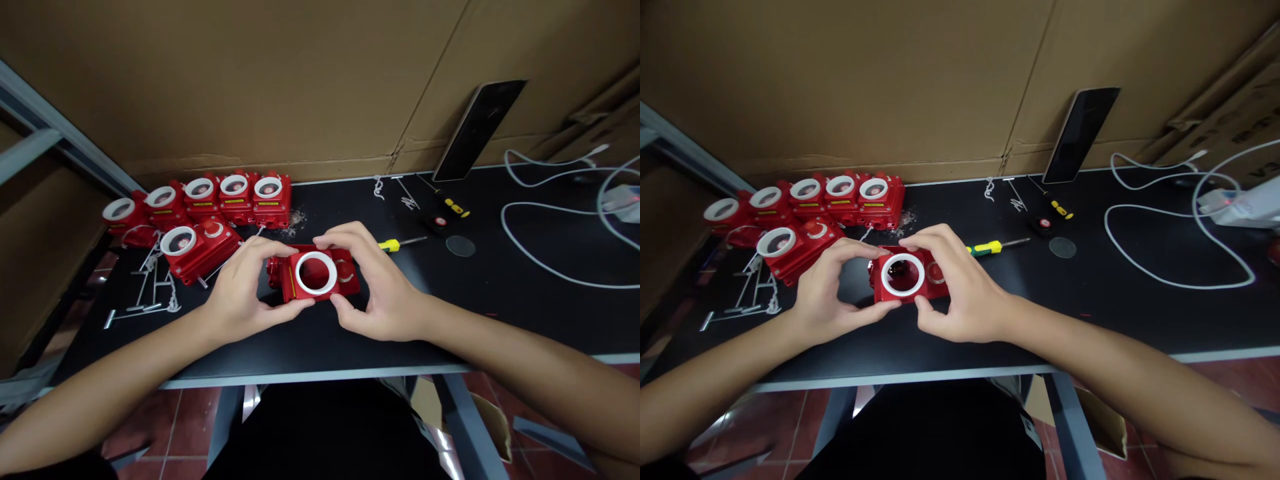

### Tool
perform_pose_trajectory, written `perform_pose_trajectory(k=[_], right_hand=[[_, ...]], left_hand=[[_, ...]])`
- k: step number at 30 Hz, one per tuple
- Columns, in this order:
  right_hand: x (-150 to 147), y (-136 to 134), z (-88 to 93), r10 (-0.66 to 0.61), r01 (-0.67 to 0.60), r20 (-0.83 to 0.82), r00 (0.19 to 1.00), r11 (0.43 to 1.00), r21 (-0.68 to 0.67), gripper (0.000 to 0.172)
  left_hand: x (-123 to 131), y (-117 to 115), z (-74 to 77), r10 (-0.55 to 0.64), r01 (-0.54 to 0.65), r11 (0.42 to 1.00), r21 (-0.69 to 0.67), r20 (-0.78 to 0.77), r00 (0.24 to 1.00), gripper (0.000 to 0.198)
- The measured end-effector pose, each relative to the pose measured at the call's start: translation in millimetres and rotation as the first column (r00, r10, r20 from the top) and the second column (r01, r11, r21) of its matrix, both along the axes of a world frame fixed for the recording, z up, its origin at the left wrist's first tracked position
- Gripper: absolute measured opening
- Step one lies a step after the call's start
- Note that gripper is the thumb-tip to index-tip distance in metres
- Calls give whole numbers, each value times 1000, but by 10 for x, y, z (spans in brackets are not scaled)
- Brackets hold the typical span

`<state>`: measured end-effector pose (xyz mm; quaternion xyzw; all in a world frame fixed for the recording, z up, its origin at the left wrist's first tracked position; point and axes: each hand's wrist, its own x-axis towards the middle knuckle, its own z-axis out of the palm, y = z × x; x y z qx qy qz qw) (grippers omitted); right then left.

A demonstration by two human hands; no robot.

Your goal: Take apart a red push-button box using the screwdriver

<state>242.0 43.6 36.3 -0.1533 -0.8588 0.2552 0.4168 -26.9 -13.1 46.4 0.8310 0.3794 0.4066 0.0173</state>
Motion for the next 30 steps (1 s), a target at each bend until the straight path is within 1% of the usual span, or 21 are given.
perform_pose_trajectory(k=[4, 11, 17, 21, 24, 26, 28, 30], right_hand=[[-18, -24, -32, -40, 40, -1, 999, 999, -9, 68], [-28, -47, -3, -84, 84, -19, 996, 996, 25, 67], [-25, -55, 12, -91, 92, -33, 995, 995, 28, 64], [-15, -38, 7, -88, 88, -43, 995, 996, 6, 63], [3, -4, 7, -84, 84, -69, 994, 996, -10, 58], [19, 27, 17, -77, 75, -85, 993, 997, -19, 50], [36, 57, 30, -54, 51, -89, 995, 998, -37, 43], [48, 80, 40, -21, 18, -74, 997, 999, -46, 41]], left_hand=[[-7, -6, -5, 10, -10, 1000, -12, -5, 1000, 65], [-5, 0, -6, -1, 1, 1000, -15, 5, 1000, 64], [-21, 13, 3, -24, 24, 999, -22, 14, 1000, 64], [-30, 31, 23, -42, 43, 999, -24, 18, 999, 62], [-33, 44, 31, -53, 54, 998, -22, 14, 998, 60], [-30, 48, 32, -72, 72, 997, -7, -3, 997, 59], [-23, 49, 34, -90, 91, 996, 15, -25, 996, 57], [-18, 50, 37, -91, 92, 995, 28, -38, 995, 56]])
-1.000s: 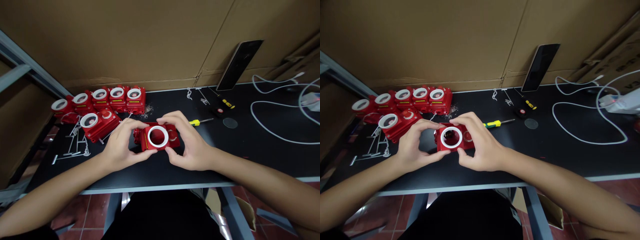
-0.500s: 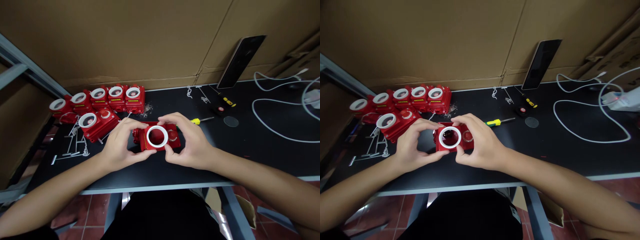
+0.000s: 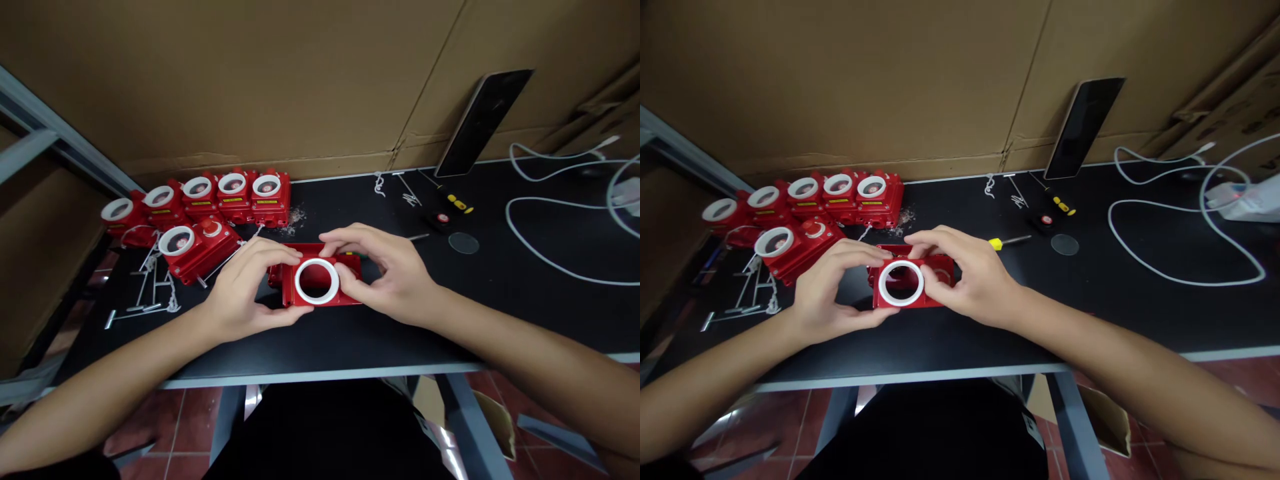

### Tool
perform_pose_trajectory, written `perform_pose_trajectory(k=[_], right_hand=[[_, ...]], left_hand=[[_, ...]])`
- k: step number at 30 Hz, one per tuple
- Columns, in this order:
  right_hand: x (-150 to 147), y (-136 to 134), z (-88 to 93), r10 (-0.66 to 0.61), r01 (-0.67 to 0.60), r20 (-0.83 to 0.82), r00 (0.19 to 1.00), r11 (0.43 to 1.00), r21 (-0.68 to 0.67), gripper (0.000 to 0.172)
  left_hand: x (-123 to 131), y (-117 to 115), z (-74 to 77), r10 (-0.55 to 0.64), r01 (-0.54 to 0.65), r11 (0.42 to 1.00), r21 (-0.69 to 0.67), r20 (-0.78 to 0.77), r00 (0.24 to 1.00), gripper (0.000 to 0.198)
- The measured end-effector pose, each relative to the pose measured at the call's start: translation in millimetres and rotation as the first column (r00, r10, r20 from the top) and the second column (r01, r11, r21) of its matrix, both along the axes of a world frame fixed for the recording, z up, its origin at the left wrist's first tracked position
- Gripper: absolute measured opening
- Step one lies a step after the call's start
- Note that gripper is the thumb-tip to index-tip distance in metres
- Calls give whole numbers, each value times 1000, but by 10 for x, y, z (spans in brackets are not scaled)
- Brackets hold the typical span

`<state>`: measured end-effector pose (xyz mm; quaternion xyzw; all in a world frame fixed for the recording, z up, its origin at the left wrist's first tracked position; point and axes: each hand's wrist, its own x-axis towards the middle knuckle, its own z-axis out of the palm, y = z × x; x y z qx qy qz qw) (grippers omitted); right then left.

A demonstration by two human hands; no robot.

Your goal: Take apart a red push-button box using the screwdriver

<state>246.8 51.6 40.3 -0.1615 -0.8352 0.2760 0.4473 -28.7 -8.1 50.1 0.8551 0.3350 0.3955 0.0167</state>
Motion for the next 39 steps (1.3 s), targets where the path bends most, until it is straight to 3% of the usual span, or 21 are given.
perform_pose_trajectory(k=[6, 12, 17, 25, 30, 36, 39], right_hand=[[4, 18, -8, 20, -30, 72, 997, 989, 143, 62], [-6, 35, -20, -7, 5, 17, 1000, 988, 155, 51], [-16, 54, -35, -19, 26, -50, 999, 991, 134, 31], [-6, 61, -42, 52, -62, 57, 997, 978, 198, 54], [-4, 67, -36, 2, -11, 38, 999, 974, 227, 50], [-16, 43, -33, -15, 9, 29, 999, 977, 214, 47], [-19, 44, -41, -21, 18, 12, 1000, 980, 199, 39]], left_hand=[[-11, 16, 8, 24, -24, 1000, -9, 3, 1000, 54], [-15, 8, 6, 11, -11, 999, -30, 20, 1000, 49], [0, -13, 15, -29, 29, 999, -45, 10, 1000, 45], [-30, 6, 11, 22, -17, 996, -92, 51, 998, 41], [-34, 6, -4, 8, -4, 997, -74, 44, 999, 33], [-41, 50, -26, -12, 22, 997, -77, 118, 993, 51], [-28, 36, -16, -20, 32, 995, -99, 118, 993, 49]])
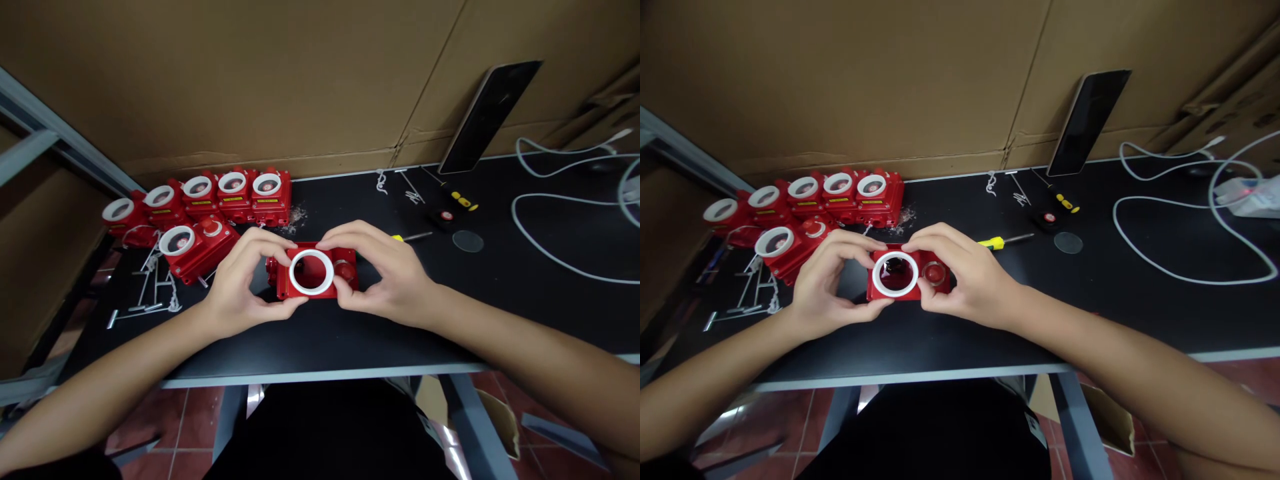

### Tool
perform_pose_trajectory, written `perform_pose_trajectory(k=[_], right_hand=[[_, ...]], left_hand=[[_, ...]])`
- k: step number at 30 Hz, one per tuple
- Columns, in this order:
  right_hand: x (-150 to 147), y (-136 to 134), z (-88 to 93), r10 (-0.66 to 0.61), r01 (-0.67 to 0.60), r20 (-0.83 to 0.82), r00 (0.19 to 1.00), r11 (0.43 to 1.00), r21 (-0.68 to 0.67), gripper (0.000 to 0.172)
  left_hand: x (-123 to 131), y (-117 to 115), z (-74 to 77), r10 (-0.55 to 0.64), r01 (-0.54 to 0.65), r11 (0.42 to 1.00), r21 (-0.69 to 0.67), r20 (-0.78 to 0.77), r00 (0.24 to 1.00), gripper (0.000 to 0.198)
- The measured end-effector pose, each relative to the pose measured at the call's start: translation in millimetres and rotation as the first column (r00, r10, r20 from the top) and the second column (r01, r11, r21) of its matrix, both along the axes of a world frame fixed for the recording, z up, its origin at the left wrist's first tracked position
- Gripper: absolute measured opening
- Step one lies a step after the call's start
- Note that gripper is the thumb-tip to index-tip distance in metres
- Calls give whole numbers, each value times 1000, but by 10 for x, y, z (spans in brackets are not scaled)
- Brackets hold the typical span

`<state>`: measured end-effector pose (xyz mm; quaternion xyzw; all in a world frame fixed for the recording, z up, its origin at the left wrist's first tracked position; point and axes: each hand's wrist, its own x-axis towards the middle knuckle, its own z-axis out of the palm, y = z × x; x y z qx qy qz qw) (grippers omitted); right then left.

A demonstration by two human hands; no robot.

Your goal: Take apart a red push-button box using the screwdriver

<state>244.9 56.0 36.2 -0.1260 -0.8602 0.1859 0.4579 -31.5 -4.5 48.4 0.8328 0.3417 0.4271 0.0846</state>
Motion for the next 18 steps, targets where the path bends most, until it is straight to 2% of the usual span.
perform_pose_trajectory(k=[3, 6, 8, 10, 13, 18], right_hand=[[9, 10, 3, 5, -6, -17, 1000, 999, -45, 27], [22, 24, 19, 39, -39, -7, 999, 997, -61, 24], [28, 37, 28, 80, -79, 8, 997, 996, -45, 29], [31, 49, 28, 111, -110, 30, 993, 994, -24, 41], [30, 60, 13, 103, -103, 50, 993, 995, -9, 55], [24, 53, -1, 77, -77, 37, 996, 997, 14, 50]], left_hand=[[18, -35, 7, -19, 19, 1000, -13, -37, 999, 47], [22, -53, 4, -24, 23, 1000, -17, -44, 999, 45], [12, -47, 4, -19, 18, 1000, -13, -37, 999, 44], [-3, -36, 10, -12, 12, 1000, 0, -32, 999, 43], [-20, -23, 20, -7, 8, 1000, 11, -45, 999, 39], [-17, -5, -8, -29, 30, 999, -15, 11, 1000, 42]])
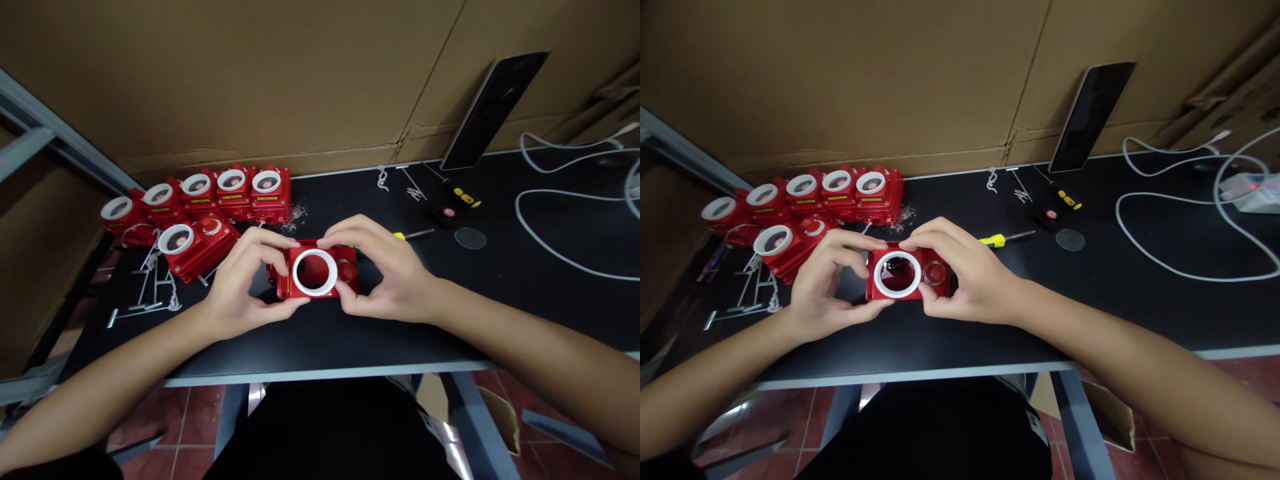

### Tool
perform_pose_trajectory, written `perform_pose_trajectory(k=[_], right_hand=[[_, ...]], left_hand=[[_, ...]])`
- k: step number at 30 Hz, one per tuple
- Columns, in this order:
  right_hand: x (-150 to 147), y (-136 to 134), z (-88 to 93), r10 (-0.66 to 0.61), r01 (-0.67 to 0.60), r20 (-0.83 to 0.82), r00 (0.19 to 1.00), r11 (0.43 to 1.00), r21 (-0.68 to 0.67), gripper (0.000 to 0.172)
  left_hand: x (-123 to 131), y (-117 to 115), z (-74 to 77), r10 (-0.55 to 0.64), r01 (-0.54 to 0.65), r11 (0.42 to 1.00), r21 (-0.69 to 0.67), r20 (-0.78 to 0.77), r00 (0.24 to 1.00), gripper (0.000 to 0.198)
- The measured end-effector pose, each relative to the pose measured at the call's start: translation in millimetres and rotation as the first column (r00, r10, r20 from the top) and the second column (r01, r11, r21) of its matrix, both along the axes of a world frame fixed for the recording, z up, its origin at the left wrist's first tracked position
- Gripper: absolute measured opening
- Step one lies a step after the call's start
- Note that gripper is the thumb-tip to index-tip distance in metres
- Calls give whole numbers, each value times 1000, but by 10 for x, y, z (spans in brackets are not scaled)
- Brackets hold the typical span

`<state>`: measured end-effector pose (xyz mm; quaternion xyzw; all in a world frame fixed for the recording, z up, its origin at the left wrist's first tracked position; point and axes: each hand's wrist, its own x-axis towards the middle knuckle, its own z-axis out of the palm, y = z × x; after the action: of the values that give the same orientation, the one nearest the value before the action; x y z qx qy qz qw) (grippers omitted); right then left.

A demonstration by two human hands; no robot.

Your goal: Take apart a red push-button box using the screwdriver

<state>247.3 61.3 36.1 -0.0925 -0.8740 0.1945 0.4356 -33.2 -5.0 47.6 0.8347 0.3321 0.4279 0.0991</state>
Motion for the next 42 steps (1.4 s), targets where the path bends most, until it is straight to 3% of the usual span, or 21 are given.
perform_pose_trajectory(k=[4, 8, 10, 13, 16, 20, 26, 32, 38, 42], right_hand=[[-4, 1, 10, -8, 8, -26, 1000, 1000, -1, 36], [10, 11, 21, 10, -10, -18, 1000, 999, -34, 25], [18, 12, 23, 19, -20, -13, 1000, 999, -43, 29], [16, 6, 16, 50, -50, -4, 999, 999, -23, 48], [-1, -2, -3, 54, -54, 3, 999, 999, -1, 60], [-17, 4, -27, 33, -34, -11, 999, 999, -13, 57], [3, 29, -10, 32, -33, -19, 999, 999, -35, 40], [-6, 6, -7, 58, -58, -1, 998, 998, -5, 58], [-12, 26, -16, 25, -25, -24, 999, 999, -24, 42], [-12, 15, -6, 54, -55, -20, 998, 998, -10, 52]], left_hand=[[13, 3, -21, -17, 17, 1000, -26, 28, 999, 54], [18, -29, 5, -10, 8, 1000, -21, -50, 999, 48], [18, -42, 19, -7, 5, 1000, -30, -47, 999, 41], [20, -42, 25, -5, 4, 1000, -25, -43, 999, 33], [20, -22, 15, 4, -4, 1000, -19, -31, 1000, 38], [16, 0, 8, 11, -11, 1000, -29, -16, 1000, 49], [13, -20, 19, 10, -12, 999, -36, -61, 998, 38], [18, -11, -7, -5, 4, 1000, -29, -20, 1000, 47], [20, -29, 8, -13, 11, 999, -43, -46, 999, 36], [24, -17, 1, -14, 13, 999, -51, -3, 1000, 47]])
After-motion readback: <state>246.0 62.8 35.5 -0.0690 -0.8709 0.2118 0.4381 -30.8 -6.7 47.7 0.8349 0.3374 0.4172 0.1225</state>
